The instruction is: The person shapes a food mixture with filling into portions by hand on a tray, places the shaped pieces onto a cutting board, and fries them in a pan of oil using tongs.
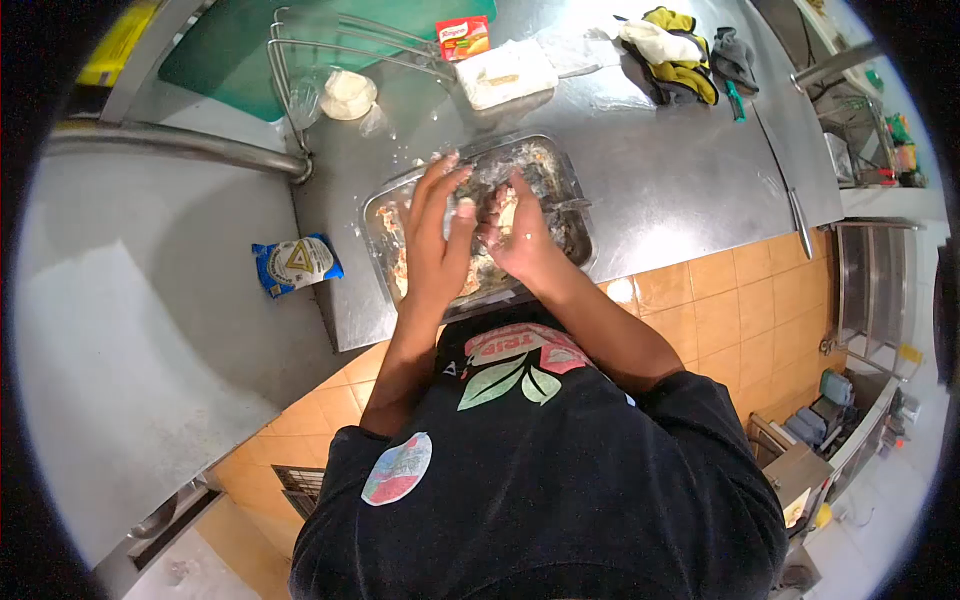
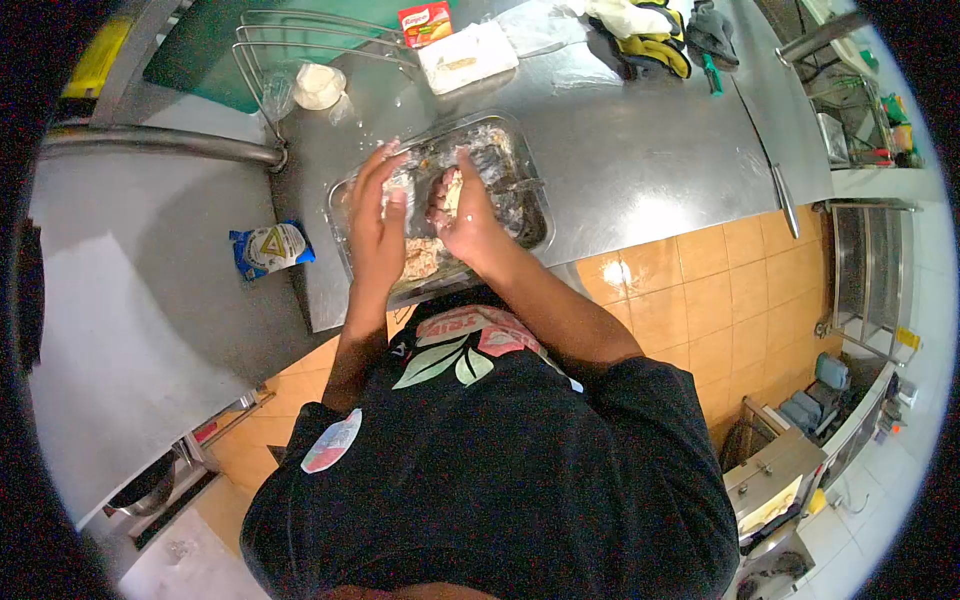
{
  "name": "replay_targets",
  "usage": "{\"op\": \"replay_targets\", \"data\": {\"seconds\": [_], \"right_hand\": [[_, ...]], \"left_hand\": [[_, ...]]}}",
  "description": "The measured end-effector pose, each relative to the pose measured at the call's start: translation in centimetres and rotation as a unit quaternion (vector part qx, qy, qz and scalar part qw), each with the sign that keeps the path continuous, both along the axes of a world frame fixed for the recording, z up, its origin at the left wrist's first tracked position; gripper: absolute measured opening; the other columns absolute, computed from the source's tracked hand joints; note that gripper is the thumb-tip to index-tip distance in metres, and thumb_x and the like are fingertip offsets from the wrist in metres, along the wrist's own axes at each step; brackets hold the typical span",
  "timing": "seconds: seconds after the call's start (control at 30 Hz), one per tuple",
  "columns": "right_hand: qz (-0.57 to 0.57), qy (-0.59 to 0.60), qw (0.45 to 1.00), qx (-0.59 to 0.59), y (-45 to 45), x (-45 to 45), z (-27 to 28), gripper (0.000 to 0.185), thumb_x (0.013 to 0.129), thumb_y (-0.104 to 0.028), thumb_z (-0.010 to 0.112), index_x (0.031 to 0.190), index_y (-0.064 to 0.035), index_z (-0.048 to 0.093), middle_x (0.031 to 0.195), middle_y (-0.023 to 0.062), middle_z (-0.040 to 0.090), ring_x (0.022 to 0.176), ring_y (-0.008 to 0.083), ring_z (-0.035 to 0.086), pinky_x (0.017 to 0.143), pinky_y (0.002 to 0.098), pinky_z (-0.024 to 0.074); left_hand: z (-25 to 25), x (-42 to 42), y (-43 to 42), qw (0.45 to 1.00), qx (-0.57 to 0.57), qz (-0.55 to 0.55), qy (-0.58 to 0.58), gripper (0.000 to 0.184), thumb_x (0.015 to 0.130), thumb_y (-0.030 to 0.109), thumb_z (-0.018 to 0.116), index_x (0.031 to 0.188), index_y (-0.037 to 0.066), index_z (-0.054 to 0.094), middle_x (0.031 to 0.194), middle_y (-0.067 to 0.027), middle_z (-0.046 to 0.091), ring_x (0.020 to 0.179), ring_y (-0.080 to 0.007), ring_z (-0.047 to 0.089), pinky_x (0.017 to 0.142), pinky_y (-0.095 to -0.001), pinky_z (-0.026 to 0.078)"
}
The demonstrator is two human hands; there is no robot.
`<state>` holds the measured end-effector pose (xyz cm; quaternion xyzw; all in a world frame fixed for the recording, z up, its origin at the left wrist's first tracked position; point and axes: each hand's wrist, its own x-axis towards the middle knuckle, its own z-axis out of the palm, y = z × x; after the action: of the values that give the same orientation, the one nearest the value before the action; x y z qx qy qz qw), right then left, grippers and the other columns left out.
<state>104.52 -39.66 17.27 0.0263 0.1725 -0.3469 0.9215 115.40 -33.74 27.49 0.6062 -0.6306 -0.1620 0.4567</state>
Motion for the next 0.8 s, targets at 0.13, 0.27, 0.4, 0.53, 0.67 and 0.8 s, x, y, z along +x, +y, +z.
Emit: {"op": "replay_targets", "data": {"seconds": [0.13, 0.27, 0.4, 0.53, 0.67, 0.8], "right_hand": [[-0.001, 0.131, 0.991, -0.018, 1.1, 0.4, 5.8, 0.064, 0.091, -0.059, 0.023, 0.114, -0.0066, 0.052, 0.097, 0.0066, 0.058, 0.088, 0.0204, 0.052, 0.083, 0.0337, 0.0387], [0.045, 0.084, 0.986, -0.140, 2.0, 0.1, 7.2, 0.075, 0.092, -0.060, 0.019, 0.141, -0.0034, 0.021, 0.136, 0.0116, 0.037, 0.125, 0.0241, 0.035, 0.105, 0.0351, 0.0240], [0.071, 0.159, 0.952, -0.250, 3.1, 0.0, 7.5, 0.066, 0.097, -0.048, 0.016, 0.143, -0.0042, 0.000, 0.151, 0.0100, -0.003, 0.139, 0.0218, -0.002, 0.111, 0.0326, -0.0026], [0.089, 0.229, 0.907, -0.342, 3.5, -0.1, 7.4, 0.076, 0.091, -0.060, 0.019, 0.145, -0.0101, -0.001, 0.151, 0.0083, -0.001, 0.139, 0.0205, -0.002, 0.110, 0.0346, -0.0042], [0.095, 0.300, 0.933, -0.173, 3.6, -0.7, 8.2, 0.070, 0.092, -0.056, 0.028, 0.141, -0.0068, 0.023, 0.143, 0.0131, 0.030, 0.131, 0.0228, 0.028, 0.107, 0.0419, 0.0180], [0.099, -0.104, 0.988, -0.049, 2.7, -0.5, 5.8, 0.056, 0.092, -0.054, 0.034, 0.119, -0.0079, 0.048, 0.108, 0.0063, 0.056, 0.096, 0.0186, 0.052, 0.085, 0.0355, 0.0405]], "left_hand": [[-1.2, -0.2, 1.1, 0.996, 0.043, 0.010, 0.075, 0.045, 0.080, 0.007, 0.060, 0.123, -0.001, 0.046, 0.126, -0.0210, 0.048, 0.118, -0.0348, 0.047, 0.098, -0.0378, 0.036], [-3.6, 0.4, 1.5, 0.964, 0.123, 0.046, 0.233, 0.056, 0.080, 0.009, 0.064, 0.128, -0.007, 0.039, 0.118, -0.0207, 0.054, 0.108, -0.0234, 0.054, 0.091, -0.0323, 0.042], [-3.4, 0.9, 1.7, 0.892, 0.183, 0.111, 0.398, 0.049, 0.080, 0.009, 0.068, 0.121, -0.010, 0.047, 0.097, -0.0086, 0.063, 0.080, -0.0062, 0.056, 0.067, -0.0178, 0.044], [-3.0, 2.2, 2.3, 0.868, 0.213, 0.133, 0.428, 0.038, 0.080, 0.008, 0.069, 0.111, -0.009, 0.056, 0.087, -0.0056, 0.065, 0.073, -0.0049, 0.055, 0.062, -0.0168, 0.044], [-4.3, 3.4, 2.4, 0.907, 0.214, 0.161, 0.326, 0.036, 0.074, 0.007, 0.073, 0.106, -0.004, 0.061, 0.086, -0.0091, 0.066, 0.072, -0.0070, 0.059, 0.061, -0.0205, 0.047], [-3.5, 2.2, 1.9, 0.987, 0.109, 0.077, 0.085, 0.037, 0.069, 0.006, 0.071, 0.105, 0.004, 0.063, 0.093, -0.0150, 0.066, 0.081, -0.0198, 0.066, 0.069, -0.0289, 0.050]]}}
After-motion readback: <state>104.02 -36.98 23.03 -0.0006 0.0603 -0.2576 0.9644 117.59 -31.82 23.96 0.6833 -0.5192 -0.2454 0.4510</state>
